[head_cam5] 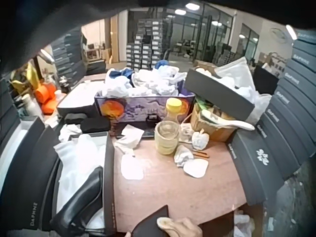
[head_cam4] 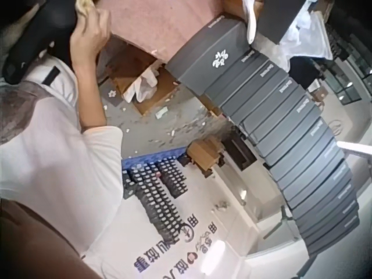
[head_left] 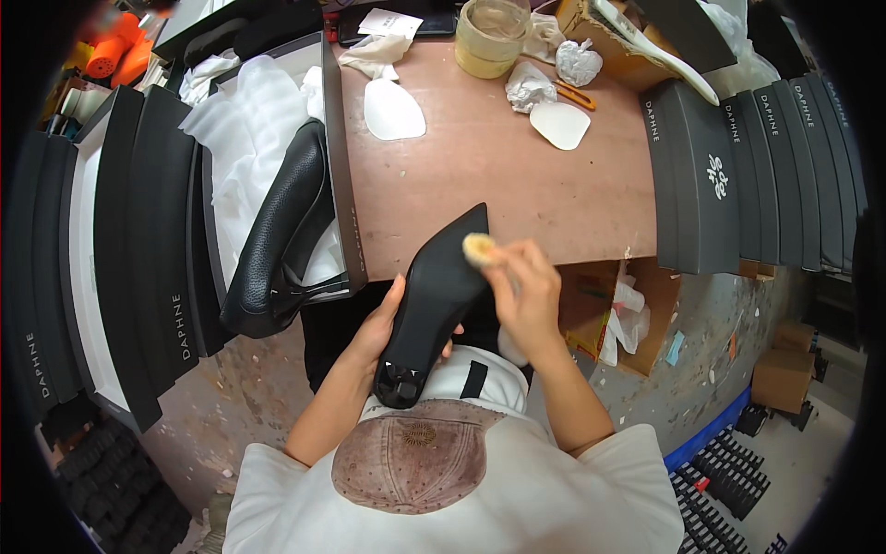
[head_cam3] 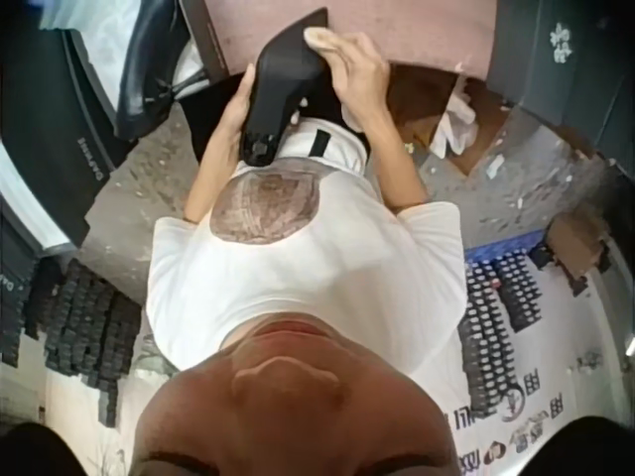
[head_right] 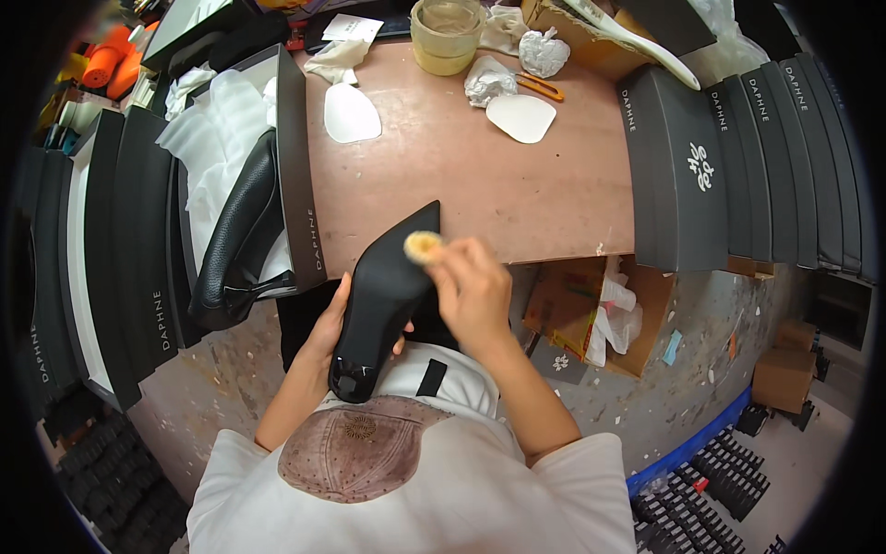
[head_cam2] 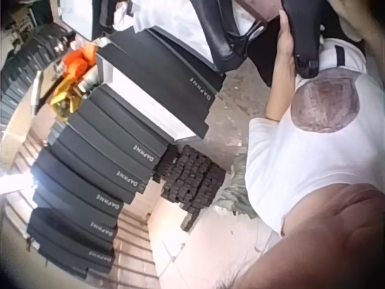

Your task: Inspecting and cleaning black high-heel shoes in a manufacturing facility.

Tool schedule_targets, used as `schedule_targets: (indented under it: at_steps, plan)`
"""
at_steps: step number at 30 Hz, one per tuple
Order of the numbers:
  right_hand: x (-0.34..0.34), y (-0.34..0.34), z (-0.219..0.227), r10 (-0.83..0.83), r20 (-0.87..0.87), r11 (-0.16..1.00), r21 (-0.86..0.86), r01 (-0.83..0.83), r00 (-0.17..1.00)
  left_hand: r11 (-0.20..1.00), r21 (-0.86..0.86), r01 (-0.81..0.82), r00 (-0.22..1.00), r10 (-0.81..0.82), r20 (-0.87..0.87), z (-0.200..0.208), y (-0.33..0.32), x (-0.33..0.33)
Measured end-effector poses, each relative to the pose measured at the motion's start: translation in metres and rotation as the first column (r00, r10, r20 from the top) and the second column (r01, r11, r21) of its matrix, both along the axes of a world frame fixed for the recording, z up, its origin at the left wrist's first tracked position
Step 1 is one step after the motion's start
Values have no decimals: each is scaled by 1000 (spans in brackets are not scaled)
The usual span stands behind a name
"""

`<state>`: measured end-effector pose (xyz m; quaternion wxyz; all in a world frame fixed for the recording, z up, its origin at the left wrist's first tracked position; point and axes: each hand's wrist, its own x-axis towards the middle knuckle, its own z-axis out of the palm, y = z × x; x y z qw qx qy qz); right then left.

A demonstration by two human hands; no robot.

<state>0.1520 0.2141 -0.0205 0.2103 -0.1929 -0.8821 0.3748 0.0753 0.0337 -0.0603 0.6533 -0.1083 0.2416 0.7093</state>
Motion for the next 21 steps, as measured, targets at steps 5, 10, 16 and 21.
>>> schedule_targets:
  at_steps: [5, 10, 16, 21]
  plan:
    - [10, -6, -7, 175, -109, 976, -116, -187, 979, 1000, -9, -18, 1000, 18, -9, -3, 3, -4]
    - [3, 6, -7, 154, -52, 975, -156, -160, 987, 999, 47, -21, 1000, 22, -22, 1, 0, -2]
    - [-33, 28, -13, -12, -12, 975, -221, 9, 1000, 999, -34, 19, 998, -21, -64, 2, 5, 2]
    - [4, -40, 15, 489, -20, 833, 307, -460, 872, 935, -355, -18, 990, 66, 124, -1, 7, 2]
